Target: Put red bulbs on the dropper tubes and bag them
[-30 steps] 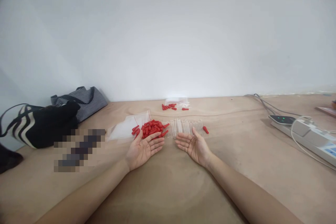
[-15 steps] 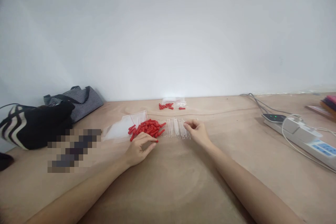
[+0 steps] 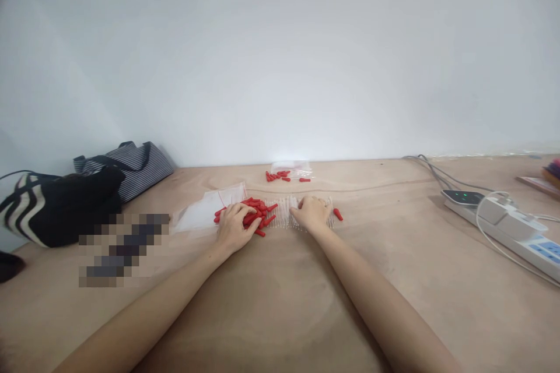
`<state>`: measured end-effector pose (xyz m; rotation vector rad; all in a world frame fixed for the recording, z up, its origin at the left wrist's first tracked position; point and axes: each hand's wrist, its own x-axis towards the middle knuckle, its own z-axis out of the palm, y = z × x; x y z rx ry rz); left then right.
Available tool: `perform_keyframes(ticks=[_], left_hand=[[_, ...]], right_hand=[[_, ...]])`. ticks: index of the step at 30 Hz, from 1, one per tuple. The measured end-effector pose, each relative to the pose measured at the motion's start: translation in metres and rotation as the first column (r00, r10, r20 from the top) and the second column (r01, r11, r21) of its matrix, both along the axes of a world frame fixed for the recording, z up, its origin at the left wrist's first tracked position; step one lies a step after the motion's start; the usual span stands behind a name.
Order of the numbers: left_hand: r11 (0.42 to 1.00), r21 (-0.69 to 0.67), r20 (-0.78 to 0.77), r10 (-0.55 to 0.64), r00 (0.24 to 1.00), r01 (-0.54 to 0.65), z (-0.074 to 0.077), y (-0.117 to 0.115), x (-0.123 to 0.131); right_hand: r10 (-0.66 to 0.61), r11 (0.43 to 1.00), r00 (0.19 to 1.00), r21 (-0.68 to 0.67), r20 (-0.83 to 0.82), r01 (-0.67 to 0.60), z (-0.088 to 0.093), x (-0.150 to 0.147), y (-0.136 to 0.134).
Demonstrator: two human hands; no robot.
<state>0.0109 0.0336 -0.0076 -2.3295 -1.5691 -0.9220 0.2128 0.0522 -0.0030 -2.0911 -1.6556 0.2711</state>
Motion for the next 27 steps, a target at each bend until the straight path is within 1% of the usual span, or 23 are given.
perform_keyframes(ticks=[4,8,12,19,21,24,27], left_hand=[[1.000,-0.027,0.027,-0.009,1.000,0.010,-0.001,0.001,0.001],[0.998,-0.060,0.106,0.024,0.994,-0.018,-0.004,0.003,-0.001],[0.997,-0.073,0.129,0.043,0.991,-0.034,-0.006,0.004,-0.005],[0.995,-0.093,0.159,0.058,0.986,-0.043,-0.006,0.006,-0.006],[0.995,-0.095,0.162,0.047,0.986,-0.032,-0.007,0.008,-0.006],[0.996,-0.087,0.175,0.027,0.984,-0.011,-0.007,0.009,-0.006],[0.998,-0.058,0.195,-0.012,0.981,0.024,-0.004,0.006,-0.006]], right_hand=[[0.021,0.999,1.000,0.027,0.012,-0.021,-0.003,0.000,0.001],[0.027,0.996,0.999,0.080,0.016,-0.028,-0.008,0.000,0.004],[0.022,0.993,1.000,0.117,0.008,-0.023,-0.012,0.000,0.007],[0.009,0.999,0.999,0.048,-0.050,-0.006,-0.008,-0.001,0.004],[0.005,0.997,0.997,0.079,-0.079,0.001,-0.005,-0.002,0.002],[0.011,0.984,0.990,0.175,-0.141,0.014,-0.001,-0.001,-0.003],[0.075,0.965,0.976,0.263,-0.206,-0.019,-0.002,0.002,-0.011]])
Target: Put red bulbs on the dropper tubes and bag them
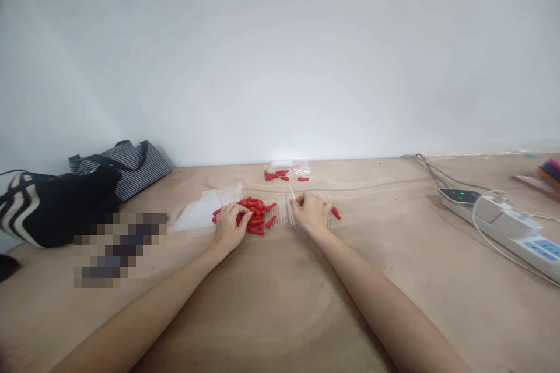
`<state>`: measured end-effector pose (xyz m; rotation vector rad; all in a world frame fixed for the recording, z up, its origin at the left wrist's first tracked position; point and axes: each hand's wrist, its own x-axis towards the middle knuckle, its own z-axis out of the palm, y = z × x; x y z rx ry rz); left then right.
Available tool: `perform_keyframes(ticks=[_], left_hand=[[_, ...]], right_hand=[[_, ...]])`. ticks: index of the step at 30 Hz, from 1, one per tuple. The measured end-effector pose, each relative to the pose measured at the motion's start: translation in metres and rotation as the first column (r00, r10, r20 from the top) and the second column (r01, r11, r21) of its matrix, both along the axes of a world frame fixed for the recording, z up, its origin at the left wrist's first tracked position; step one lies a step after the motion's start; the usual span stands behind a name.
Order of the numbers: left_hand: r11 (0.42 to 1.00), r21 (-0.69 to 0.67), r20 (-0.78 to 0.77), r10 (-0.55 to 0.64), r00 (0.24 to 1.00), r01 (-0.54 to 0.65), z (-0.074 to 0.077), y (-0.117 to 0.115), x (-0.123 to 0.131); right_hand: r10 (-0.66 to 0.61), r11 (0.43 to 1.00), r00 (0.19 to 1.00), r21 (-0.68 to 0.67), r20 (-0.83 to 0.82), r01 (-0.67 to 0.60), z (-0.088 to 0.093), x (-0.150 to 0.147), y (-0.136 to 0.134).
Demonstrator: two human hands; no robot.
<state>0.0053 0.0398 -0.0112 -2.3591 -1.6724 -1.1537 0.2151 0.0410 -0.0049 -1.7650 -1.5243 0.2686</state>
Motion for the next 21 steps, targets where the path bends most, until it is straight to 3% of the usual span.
perform_keyframes(ticks=[5,8,10,15,21], left_hand=[[0.985,0.037,0.004,-0.170,0.985,0.170,0.004,-0.020,0.009],[0.928,-0.017,0.043,-0.371,0.928,0.372,0.000,-0.034,0.016],[0.892,-0.089,0.089,-0.436,0.896,0.443,-0.004,-0.040,0.020],[0.839,-0.211,0.151,-0.479,0.865,0.502,-0.004,-0.044,0.023],[0.854,-0.197,0.183,-0.451,0.874,0.482,-0.003,-0.041,0.024]], right_hand=[[0.213,0.965,0.977,0.162,-0.010,-0.208,-0.014,0.014,-0.021],[0.364,0.912,0.931,0.202,-0.002,-0.356,-0.022,0.022,-0.037],[0.433,0.881,0.901,0.210,0.002,-0.424,-0.024,0.024,-0.046],[0.532,0.828,0.847,0.199,0.018,-0.524,-0.022,0.016,-0.060],[0.567,0.811,0.822,0.147,0.041,-0.567,-0.023,0.006,-0.063]])
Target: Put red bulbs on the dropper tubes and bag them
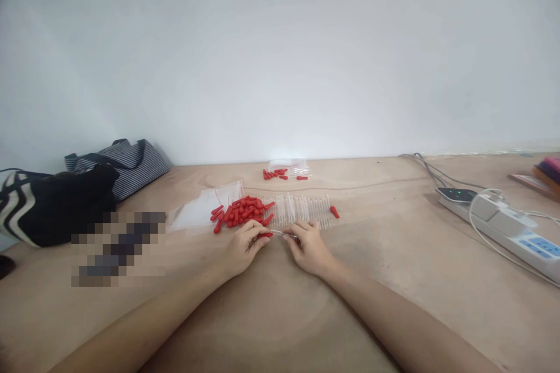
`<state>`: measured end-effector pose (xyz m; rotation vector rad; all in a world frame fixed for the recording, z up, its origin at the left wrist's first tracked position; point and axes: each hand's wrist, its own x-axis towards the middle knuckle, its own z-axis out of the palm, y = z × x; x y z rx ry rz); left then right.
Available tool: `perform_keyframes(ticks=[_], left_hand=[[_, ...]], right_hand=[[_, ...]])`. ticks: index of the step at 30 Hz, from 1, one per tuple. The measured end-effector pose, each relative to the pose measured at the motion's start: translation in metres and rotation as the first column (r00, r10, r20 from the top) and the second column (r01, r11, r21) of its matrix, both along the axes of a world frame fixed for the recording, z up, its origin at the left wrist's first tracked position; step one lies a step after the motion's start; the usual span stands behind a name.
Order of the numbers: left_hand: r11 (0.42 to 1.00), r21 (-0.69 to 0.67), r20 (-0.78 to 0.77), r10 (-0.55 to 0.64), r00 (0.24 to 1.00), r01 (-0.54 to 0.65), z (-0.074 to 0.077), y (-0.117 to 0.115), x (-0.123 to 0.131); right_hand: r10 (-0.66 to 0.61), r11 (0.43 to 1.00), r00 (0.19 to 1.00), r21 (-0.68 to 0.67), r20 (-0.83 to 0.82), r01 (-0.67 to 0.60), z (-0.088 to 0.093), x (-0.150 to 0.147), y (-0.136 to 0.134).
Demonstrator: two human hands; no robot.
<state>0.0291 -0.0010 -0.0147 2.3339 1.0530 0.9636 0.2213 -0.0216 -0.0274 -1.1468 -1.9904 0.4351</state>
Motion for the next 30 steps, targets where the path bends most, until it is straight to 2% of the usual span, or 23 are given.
perform_keyframes(ticks=[17,24,30], left_hand=[[0.998,-0.016,-0.049,0.052,0.997,-0.053,0.0000,0.0003,0.0005],[0.999,-0.013,-0.063,0.031,0.998,-0.032,-0.0035,-0.0007,-0.0006],[1.000,-0.001,-0.084,-0.008,0.996,0.008,-0.0030,-0.0019,-0.0007]], right_hand=[[0.015,0.994,0.987,0.107,0.158,-0.032,-0.0041,-0.0006,0.0021],[0.021,0.979,0.967,0.190,0.255,-0.071,-0.0022,0.0006,0.0026],[-0.016,0.964,0.962,0.260,0.272,-0.058,-0.0004,-0.0019,0.0019]])
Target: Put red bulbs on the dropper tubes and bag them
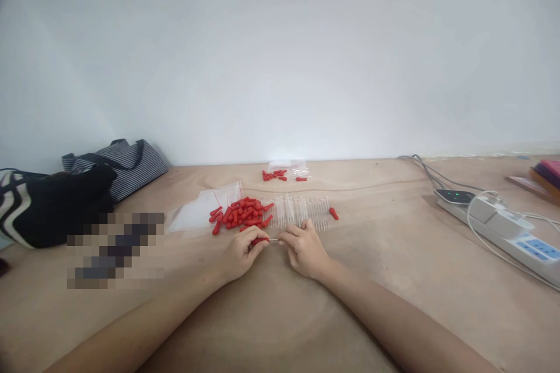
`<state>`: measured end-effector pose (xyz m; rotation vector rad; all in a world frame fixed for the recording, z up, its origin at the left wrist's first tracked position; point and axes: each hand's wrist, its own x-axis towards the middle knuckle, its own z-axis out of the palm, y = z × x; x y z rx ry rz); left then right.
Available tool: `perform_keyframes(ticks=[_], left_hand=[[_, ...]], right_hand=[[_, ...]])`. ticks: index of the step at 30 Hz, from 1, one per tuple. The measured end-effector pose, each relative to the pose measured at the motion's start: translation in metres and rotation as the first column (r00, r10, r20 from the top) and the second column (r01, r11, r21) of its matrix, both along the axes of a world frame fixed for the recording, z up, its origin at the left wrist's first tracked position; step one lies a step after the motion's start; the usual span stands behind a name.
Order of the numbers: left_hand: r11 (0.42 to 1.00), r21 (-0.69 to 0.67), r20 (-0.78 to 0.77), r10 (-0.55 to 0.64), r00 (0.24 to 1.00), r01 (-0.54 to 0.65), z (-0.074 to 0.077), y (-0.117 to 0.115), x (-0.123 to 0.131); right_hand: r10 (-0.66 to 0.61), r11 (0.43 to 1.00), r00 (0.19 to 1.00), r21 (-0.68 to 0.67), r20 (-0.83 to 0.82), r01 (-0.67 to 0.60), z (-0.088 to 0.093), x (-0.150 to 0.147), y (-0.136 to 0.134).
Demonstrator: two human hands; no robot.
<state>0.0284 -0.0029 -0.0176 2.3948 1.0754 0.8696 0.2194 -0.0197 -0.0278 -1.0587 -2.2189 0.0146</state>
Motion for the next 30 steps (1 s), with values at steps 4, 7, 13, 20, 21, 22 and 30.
perform_keyframes(ticks=[4,7,13,20,21,22,30], left_hand=[[0.999,0.033,-0.011,-0.011,1.000,0.011,0.0000,-0.0007,0.0003],[0.998,0.063,-0.007,-0.025,1.000,0.025,0.0006,-0.0012,0.0002],[0.994,0.093,-0.019,-0.049,0.999,0.050,0.0023,-0.0021,-0.0004],[0.995,0.092,0.004,-0.046,0.999,0.045,0.0022,0.0000,-0.0015],[0.996,0.082,0.012,-0.039,0.999,0.038,0.0029,0.0008,-0.0020],[0.997,0.070,0.013,-0.034,0.999,0.033,0.0037,0.0017,-0.0025],[1.000,0.002,0.028,0.002,1.000,-0.002,0.0052,0.0032,-0.0026]], right_hand=[[0.009,1.000,1.000,-0.013,0.023,-0.008,-0.0001,-0.0018,0.0010],[0.016,0.999,0.999,-0.035,0.029,-0.015,-0.0004,-0.0029,0.0021],[0.011,0.996,0.999,-0.085,0.054,-0.007,-0.0009,-0.0063,0.0038],[0.029,0.984,0.999,-0.177,0.013,-0.027,0.0004,-0.0092,0.0061],[0.026,0.982,1.000,-0.188,0.005,-0.025,0.0013,-0.0092,0.0062],[0.020,0.981,1.000,-0.195,-0.001,-0.020,0.0022,-0.0093,0.0062],[-0.029,0.984,1.000,-0.174,-0.004,0.028,0.0056,-0.0090,0.0027]])
